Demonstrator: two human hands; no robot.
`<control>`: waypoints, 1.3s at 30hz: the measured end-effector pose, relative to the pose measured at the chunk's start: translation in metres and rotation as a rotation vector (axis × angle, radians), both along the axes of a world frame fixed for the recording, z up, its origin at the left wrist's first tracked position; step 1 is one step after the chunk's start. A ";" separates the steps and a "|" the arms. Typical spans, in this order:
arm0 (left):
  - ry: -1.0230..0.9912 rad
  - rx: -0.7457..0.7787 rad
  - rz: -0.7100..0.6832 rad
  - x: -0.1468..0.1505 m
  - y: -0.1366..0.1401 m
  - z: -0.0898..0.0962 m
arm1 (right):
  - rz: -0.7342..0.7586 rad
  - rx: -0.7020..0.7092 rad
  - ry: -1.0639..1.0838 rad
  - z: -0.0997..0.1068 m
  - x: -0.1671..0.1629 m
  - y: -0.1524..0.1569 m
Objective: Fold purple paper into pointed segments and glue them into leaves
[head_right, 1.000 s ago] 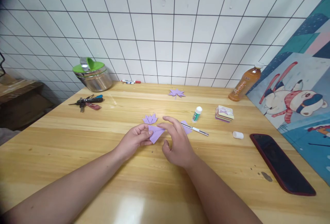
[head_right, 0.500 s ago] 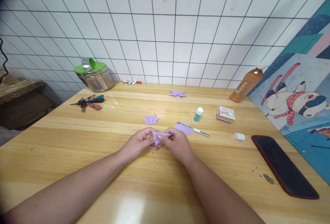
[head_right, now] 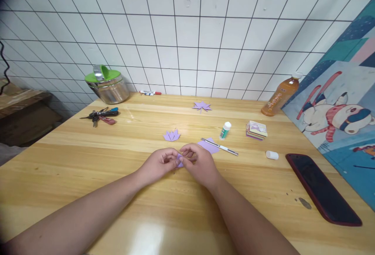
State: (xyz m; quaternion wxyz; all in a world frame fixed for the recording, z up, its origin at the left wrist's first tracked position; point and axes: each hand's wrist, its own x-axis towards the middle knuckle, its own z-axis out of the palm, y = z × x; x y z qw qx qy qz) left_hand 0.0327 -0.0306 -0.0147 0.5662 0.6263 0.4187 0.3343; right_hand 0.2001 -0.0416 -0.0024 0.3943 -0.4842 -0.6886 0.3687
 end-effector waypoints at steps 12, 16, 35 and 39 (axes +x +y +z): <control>-0.120 -0.157 -0.043 -0.002 0.002 0.010 | -0.023 -0.040 0.077 -0.006 0.004 0.002; -0.123 -0.158 -0.086 -0.003 0.001 0.009 | -0.005 -0.046 0.050 -0.004 0.003 0.000; -0.148 -0.278 -0.055 -0.006 0.004 0.012 | 0.092 -0.021 0.020 0.000 0.007 0.002; -0.101 -0.203 -0.005 -0.004 0.003 0.010 | 0.068 -0.142 0.118 0.002 0.006 0.000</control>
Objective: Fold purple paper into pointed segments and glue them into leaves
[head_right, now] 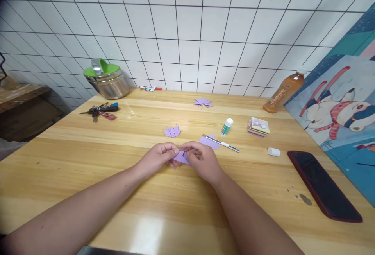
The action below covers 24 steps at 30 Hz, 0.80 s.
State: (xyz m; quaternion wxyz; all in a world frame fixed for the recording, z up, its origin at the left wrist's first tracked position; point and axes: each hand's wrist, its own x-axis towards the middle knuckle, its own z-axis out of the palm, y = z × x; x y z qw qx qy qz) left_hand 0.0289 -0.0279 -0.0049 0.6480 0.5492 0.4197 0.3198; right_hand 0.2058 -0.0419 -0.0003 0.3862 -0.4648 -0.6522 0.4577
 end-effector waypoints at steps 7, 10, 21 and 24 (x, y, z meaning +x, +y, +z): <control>0.187 0.237 0.020 0.002 -0.004 -0.007 | -0.053 -0.141 -0.029 -0.004 -0.004 0.002; 0.218 0.289 0.014 0.001 -0.004 -0.008 | -0.032 -0.212 0.049 -0.003 -0.004 0.004; 0.309 0.385 -0.029 0.000 -0.004 -0.008 | -0.014 -0.309 0.107 -0.003 0.001 0.006; 0.334 0.416 -0.036 0.000 -0.004 -0.008 | -0.014 -0.306 0.099 -0.005 0.002 0.007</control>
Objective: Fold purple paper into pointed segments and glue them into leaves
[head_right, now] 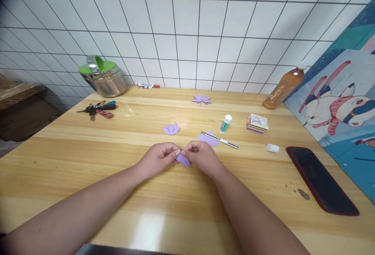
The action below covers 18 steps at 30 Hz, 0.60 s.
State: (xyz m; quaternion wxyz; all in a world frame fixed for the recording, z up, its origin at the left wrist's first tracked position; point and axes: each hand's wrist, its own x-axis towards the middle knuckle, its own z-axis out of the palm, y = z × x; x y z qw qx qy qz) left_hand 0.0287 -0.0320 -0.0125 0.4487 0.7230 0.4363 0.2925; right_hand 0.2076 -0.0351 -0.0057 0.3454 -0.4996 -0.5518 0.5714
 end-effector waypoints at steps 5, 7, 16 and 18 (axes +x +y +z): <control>0.019 0.011 -0.030 -0.001 0.000 0.000 | -0.004 0.028 -0.046 0.001 0.000 -0.001; 0.009 0.002 -0.037 -0.001 0.001 0.000 | -0.014 0.029 -0.054 0.002 0.000 -0.002; 0.045 0.018 -0.018 -0.002 0.002 0.005 | 0.003 0.058 -0.052 0.005 -0.001 -0.002; 0.060 0.017 -0.026 -0.002 0.002 0.005 | 0.002 0.052 -0.065 0.006 -0.002 -0.003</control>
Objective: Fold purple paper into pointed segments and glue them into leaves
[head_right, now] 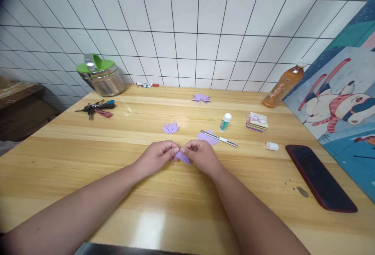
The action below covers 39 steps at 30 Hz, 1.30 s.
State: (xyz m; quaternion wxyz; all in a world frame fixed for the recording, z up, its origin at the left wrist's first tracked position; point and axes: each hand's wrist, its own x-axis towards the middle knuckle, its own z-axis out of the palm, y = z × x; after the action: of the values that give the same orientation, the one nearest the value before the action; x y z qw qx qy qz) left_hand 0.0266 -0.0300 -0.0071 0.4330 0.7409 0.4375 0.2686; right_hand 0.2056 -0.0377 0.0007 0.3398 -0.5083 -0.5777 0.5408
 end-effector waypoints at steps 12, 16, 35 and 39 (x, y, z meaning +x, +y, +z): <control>-0.036 -0.106 -0.068 0.001 -0.003 0.004 | 0.087 0.310 -0.368 -0.001 0.002 -0.003; 0.019 -0.046 -0.043 -0.001 -0.002 0.002 | 0.072 0.271 -0.320 -0.001 0.004 -0.001; -0.366 -0.366 0.095 -0.001 0.002 0.006 | 0.014 0.931 -0.529 0.012 0.002 -0.011; -0.625 -0.634 0.143 -0.002 0.003 0.007 | 0.123 1.108 -0.609 0.012 0.002 -0.013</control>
State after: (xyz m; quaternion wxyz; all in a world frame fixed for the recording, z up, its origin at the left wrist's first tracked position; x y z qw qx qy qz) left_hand 0.0243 -0.0269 0.0001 0.7304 0.4227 0.3965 0.3614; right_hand 0.2075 -0.0503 0.0132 0.3411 -0.3539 -0.8708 0.0117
